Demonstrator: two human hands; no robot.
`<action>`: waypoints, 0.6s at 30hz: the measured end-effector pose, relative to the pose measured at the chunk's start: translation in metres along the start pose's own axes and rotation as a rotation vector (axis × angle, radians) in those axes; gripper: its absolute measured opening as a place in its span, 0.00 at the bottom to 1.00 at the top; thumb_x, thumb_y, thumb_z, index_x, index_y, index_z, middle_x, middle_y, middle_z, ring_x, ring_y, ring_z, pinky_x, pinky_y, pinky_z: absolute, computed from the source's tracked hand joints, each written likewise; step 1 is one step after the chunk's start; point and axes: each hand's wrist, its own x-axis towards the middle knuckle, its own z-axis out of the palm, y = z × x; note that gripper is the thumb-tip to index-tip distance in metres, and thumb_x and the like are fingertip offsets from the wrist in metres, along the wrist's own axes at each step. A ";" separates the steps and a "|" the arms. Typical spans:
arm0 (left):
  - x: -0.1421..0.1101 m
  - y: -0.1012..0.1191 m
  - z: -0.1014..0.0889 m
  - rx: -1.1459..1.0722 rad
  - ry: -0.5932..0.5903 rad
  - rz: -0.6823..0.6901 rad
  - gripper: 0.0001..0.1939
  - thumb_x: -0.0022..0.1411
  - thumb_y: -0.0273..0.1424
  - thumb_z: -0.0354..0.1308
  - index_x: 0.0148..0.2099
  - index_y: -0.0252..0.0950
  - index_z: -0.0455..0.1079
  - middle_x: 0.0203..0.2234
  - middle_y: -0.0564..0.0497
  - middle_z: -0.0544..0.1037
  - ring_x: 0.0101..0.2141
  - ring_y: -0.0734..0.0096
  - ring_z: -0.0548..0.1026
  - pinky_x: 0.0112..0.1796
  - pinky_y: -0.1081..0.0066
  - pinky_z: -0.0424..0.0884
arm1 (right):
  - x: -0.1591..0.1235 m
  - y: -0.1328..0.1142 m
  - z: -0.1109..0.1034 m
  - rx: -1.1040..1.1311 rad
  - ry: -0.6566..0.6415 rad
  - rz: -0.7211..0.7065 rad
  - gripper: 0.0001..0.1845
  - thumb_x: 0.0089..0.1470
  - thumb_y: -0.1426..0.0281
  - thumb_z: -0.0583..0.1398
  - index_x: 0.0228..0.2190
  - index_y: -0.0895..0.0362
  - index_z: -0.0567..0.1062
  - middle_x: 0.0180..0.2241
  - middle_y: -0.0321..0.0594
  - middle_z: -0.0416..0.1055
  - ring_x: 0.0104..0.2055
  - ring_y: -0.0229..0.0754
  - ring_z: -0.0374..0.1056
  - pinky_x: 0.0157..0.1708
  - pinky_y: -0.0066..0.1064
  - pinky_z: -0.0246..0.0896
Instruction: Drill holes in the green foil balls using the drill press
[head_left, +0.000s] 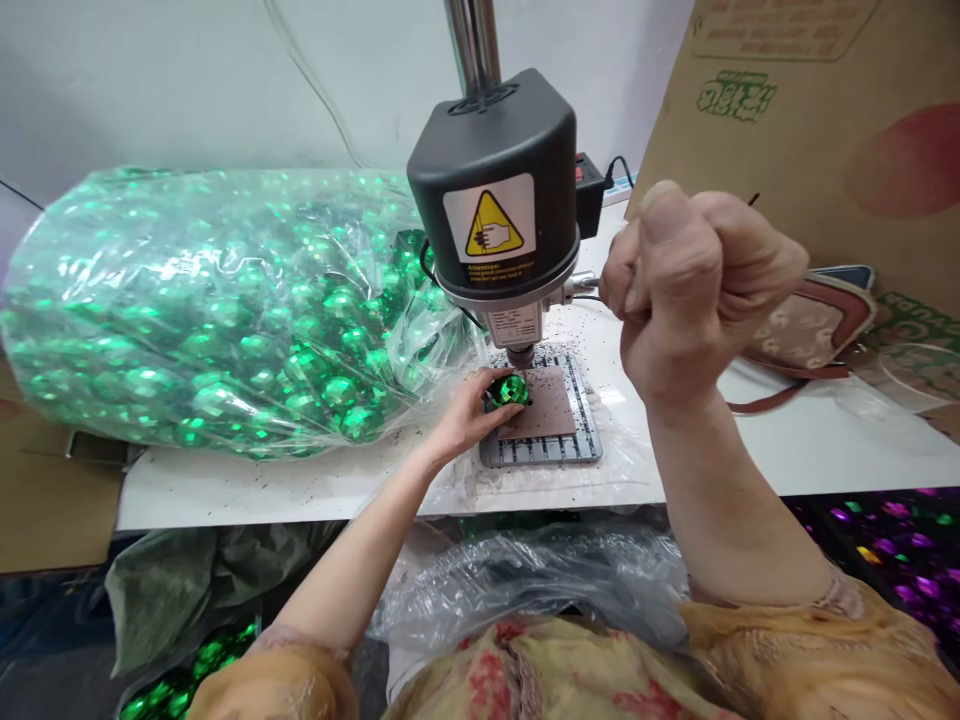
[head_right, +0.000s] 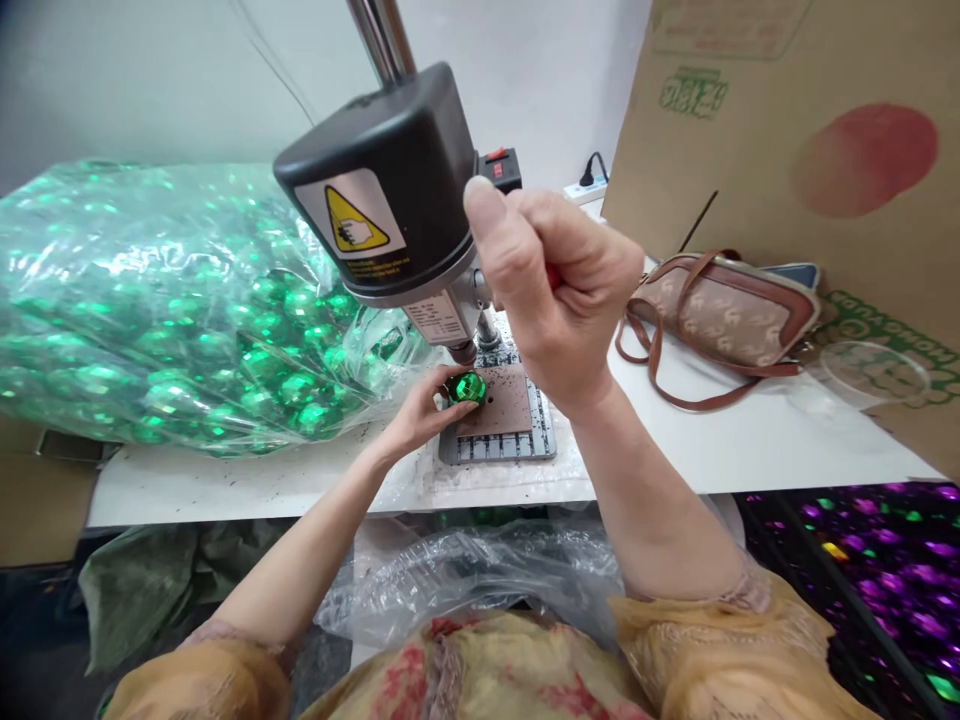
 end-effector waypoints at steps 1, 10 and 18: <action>0.001 -0.001 0.000 -0.016 -0.007 0.002 0.23 0.62 0.39 0.64 0.57 0.39 0.68 0.47 0.46 0.76 0.45 0.63 0.74 0.43 0.66 0.70 | 0.000 0.001 0.000 0.004 -0.001 -0.004 0.25 0.59 0.66 0.59 0.16 0.57 0.53 0.14 0.30 0.47 0.16 0.28 0.51 0.20 0.32 0.41; 0.008 -0.011 0.009 -0.151 -0.015 -0.053 0.26 0.63 0.42 0.62 0.60 0.39 0.68 0.49 0.45 0.76 0.46 0.62 0.74 0.42 0.66 0.70 | -0.004 0.000 -0.001 -0.120 0.008 0.078 0.29 0.58 0.57 0.58 0.17 0.56 0.50 0.16 0.32 0.44 0.19 0.30 0.47 0.22 0.33 0.43; 0.008 -0.005 0.023 -0.153 0.088 -0.089 0.28 0.54 0.37 0.71 0.55 0.37 0.68 0.46 0.46 0.77 0.43 0.63 0.75 0.43 0.65 0.72 | -0.004 -0.001 -0.003 -0.077 0.009 0.097 0.29 0.57 0.58 0.59 0.16 0.56 0.50 0.16 0.32 0.44 0.19 0.31 0.48 0.23 0.34 0.42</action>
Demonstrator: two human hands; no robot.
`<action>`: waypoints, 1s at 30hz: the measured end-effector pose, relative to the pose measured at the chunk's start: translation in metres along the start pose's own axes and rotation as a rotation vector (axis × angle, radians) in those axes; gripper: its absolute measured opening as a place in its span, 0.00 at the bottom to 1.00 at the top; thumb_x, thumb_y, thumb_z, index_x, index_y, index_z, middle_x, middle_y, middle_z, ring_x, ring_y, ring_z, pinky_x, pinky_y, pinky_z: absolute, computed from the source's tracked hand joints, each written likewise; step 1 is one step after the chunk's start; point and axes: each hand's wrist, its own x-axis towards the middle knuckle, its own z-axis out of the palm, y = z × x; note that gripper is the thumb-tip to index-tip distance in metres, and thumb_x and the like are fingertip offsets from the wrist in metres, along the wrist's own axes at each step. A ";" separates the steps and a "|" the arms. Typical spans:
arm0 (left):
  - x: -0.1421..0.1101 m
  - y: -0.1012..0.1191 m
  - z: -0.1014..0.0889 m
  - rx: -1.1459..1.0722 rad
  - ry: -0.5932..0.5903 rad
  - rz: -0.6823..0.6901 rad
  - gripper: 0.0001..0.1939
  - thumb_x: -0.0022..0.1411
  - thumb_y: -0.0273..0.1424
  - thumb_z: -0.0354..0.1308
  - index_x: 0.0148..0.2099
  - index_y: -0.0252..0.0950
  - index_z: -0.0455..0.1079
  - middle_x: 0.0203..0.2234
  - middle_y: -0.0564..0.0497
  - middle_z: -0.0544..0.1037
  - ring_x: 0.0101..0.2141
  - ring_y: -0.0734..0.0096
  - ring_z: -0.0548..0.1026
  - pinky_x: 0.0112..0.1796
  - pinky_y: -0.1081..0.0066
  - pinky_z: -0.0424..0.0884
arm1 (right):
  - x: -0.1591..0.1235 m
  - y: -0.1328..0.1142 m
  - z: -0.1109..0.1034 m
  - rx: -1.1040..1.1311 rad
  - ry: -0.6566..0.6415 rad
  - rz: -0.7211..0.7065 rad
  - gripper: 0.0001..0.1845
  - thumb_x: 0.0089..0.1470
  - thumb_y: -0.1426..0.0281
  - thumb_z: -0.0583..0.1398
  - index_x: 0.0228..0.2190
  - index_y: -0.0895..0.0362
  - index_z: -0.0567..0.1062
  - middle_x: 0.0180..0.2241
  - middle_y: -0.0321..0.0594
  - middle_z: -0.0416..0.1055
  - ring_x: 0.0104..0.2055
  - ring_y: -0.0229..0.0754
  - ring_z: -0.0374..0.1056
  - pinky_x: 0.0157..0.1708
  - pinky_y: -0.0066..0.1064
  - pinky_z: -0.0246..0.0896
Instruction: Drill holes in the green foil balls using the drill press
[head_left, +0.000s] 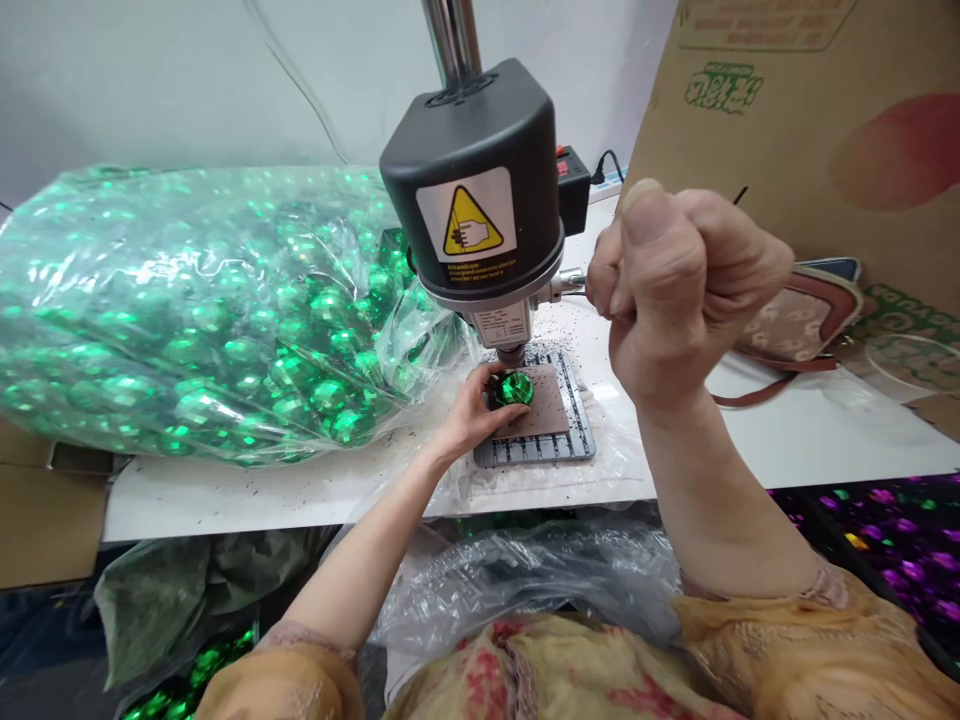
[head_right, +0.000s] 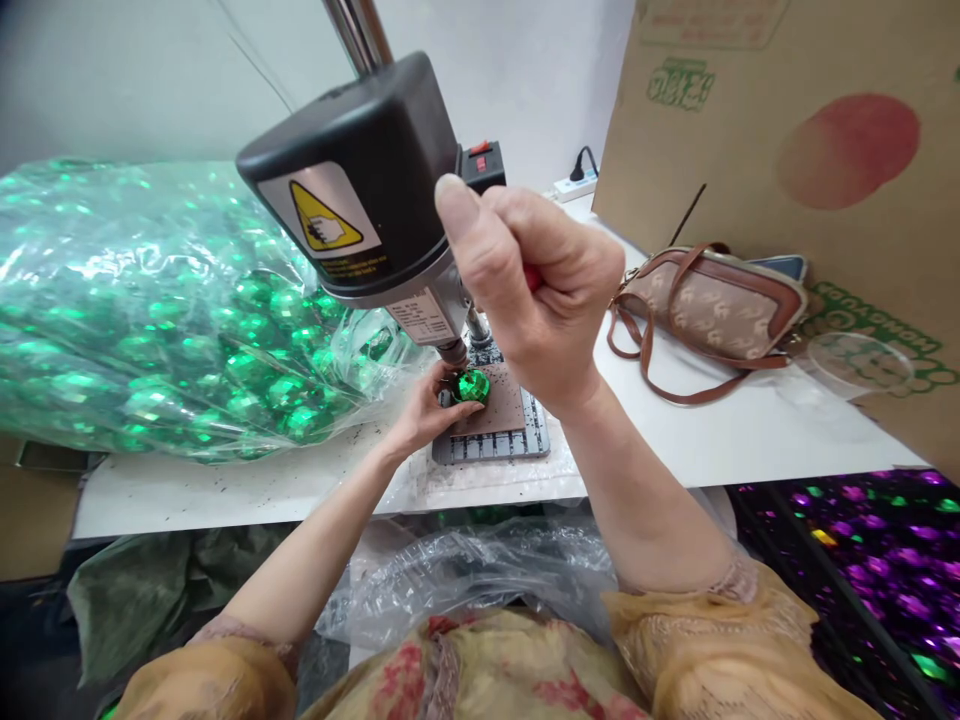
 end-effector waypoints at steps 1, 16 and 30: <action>-0.001 0.002 0.003 -0.002 0.009 -0.006 0.28 0.53 0.36 0.71 0.54 0.37 0.68 0.45 0.46 0.77 0.43 0.62 0.75 0.44 0.64 0.72 | 0.000 0.000 0.000 0.007 -0.001 -0.002 0.29 0.57 0.59 0.60 0.16 0.56 0.50 0.16 0.32 0.44 0.19 0.31 0.48 0.23 0.34 0.42; -0.014 -0.005 0.023 -0.022 0.078 0.007 0.30 0.56 0.38 0.70 0.57 0.38 0.66 0.52 0.43 0.75 0.54 0.55 0.73 0.55 0.56 0.69 | -0.010 0.005 -0.002 0.021 0.012 -0.150 0.28 0.58 0.64 0.58 0.16 0.58 0.48 0.14 0.32 0.44 0.16 0.29 0.45 0.19 0.33 0.38; -0.015 -0.012 0.025 -0.045 0.072 0.041 0.30 0.57 0.40 0.69 0.58 0.38 0.65 0.53 0.42 0.74 0.54 0.53 0.72 0.55 0.54 0.68 | -0.024 0.027 -0.009 0.108 0.029 -0.237 0.31 0.56 0.68 0.58 0.12 0.58 0.45 0.11 0.30 0.44 0.14 0.29 0.42 0.17 0.32 0.40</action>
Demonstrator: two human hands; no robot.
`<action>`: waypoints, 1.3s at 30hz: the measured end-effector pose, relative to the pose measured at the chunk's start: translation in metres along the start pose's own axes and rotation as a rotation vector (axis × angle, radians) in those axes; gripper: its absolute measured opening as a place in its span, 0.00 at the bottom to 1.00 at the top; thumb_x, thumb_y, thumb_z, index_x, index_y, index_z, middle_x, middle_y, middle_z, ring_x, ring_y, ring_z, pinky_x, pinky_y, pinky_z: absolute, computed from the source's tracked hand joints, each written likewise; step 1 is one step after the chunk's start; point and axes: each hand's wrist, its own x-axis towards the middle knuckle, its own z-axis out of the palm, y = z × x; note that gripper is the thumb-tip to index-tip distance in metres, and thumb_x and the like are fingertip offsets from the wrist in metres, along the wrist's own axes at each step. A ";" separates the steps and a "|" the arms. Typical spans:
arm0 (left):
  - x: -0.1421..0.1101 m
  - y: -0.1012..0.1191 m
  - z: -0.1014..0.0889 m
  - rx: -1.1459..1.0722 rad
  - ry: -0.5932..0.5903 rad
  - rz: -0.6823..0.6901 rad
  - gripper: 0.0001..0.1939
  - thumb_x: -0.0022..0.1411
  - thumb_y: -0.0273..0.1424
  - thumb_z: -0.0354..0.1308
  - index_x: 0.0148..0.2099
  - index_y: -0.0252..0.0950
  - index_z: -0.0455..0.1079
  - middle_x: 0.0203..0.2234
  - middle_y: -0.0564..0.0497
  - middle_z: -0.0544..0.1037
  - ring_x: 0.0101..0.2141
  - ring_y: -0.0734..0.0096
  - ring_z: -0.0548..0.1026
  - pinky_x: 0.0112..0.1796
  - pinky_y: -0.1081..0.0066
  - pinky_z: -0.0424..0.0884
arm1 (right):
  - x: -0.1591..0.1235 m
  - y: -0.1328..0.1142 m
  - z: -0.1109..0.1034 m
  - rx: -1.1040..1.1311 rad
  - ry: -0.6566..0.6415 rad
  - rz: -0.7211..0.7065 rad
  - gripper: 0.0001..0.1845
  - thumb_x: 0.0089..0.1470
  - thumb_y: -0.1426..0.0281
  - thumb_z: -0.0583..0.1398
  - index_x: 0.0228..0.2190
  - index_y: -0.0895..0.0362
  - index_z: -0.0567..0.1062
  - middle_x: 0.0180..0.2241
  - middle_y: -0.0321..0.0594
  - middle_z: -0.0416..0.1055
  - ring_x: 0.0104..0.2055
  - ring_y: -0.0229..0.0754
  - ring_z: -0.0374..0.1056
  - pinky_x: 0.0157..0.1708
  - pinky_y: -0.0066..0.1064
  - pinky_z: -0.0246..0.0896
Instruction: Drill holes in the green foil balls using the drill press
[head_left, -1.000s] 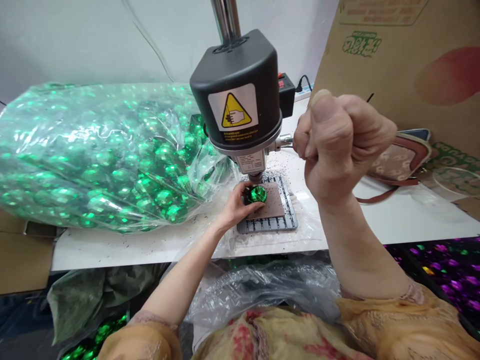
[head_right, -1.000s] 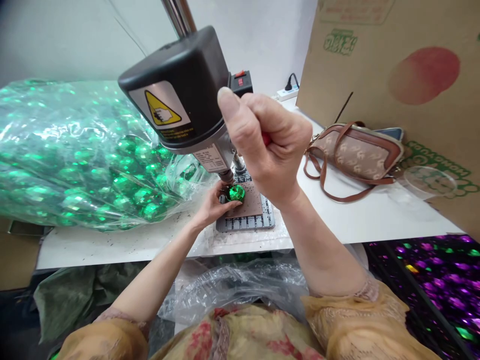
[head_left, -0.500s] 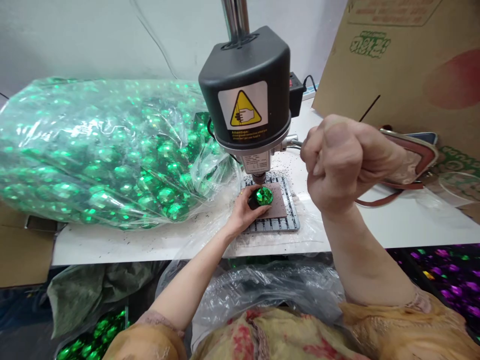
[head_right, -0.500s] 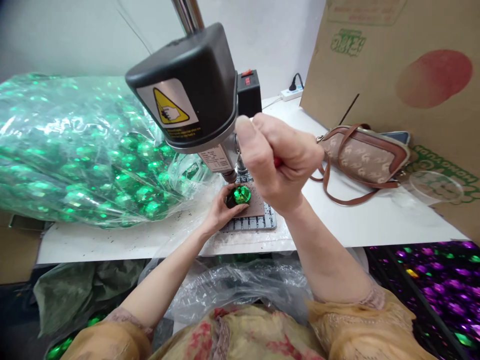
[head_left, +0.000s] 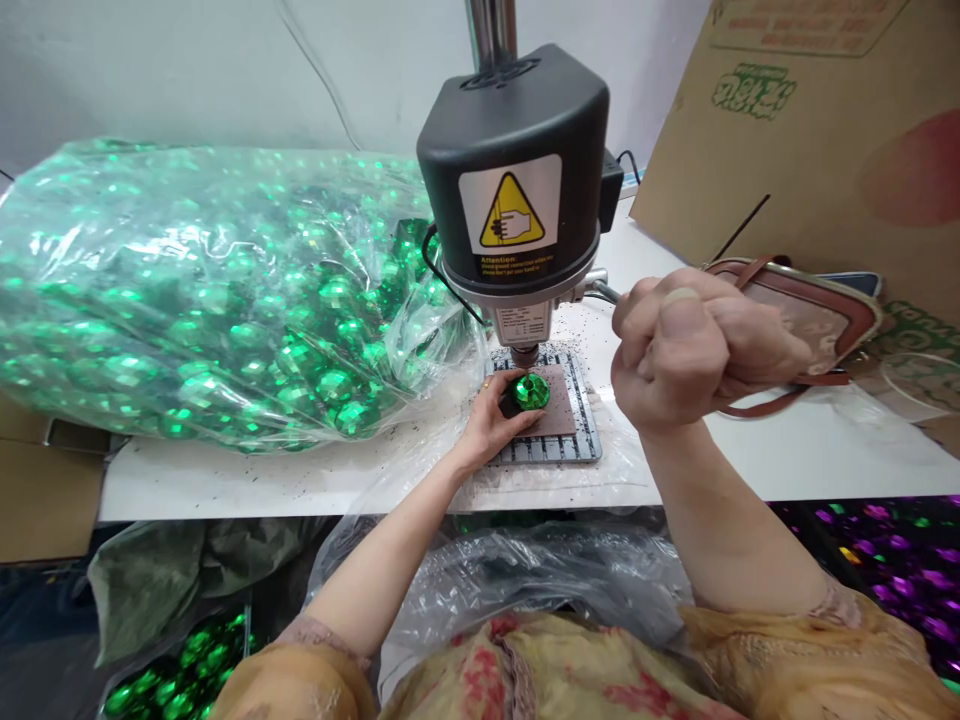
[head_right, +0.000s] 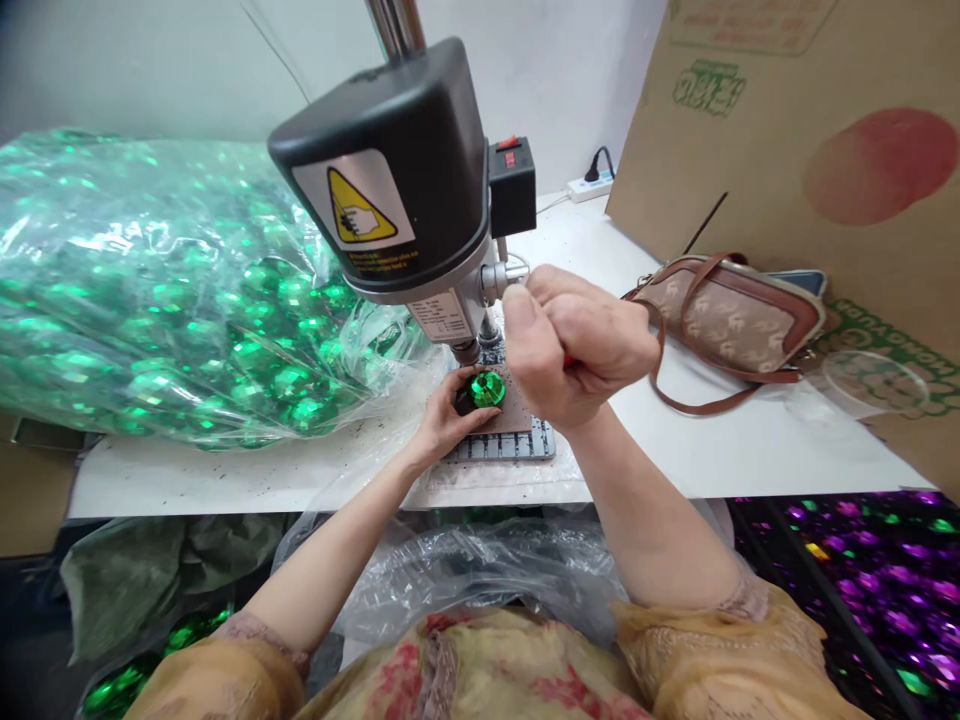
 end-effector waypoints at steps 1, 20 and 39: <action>0.000 0.000 0.000 0.008 0.004 0.004 0.29 0.57 0.40 0.69 0.58 0.38 0.65 0.53 0.42 0.74 0.54 0.53 0.72 0.55 0.54 0.68 | -0.002 0.001 -0.001 0.011 -0.007 -0.028 0.30 0.56 0.70 0.58 0.13 0.58 0.45 0.12 0.30 0.44 0.14 0.29 0.42 0.16 0.32 0.39; -0.001 0.000 0.000 -0.024 0.000 -0.022 0.29 0.56 0.39 0.69 0.57 0.38 0.65 0.52 0.43 0.74 0.53 0.57 0.73 0.55 0.57 0.69 | -0.020 0.008 -0.011 -0.005 -0.079 -0.233 0.24 0.49 0.79 0.57 0.16 0.57 0.45 0.14 0.28 0.47 0.15 0.27 0.46 0.15 0.28 0.44; -0.105 0.056 0.008 0.579 -0.350 0.608 0.30 0.58 0.53 0.62 0.54 0.37 0.65 0.37 0.45 0.77 0.39 0.56 0.74 0.39 0.60 0.71 | 0.043 -0.011 0.026 0.019 0.075 0.134 0.25 0.57 0.73 0.58 0.14 0.58 0.54 0.12 0.27 0.49 0.15 0.24 0.49 0.17 0.24 0.39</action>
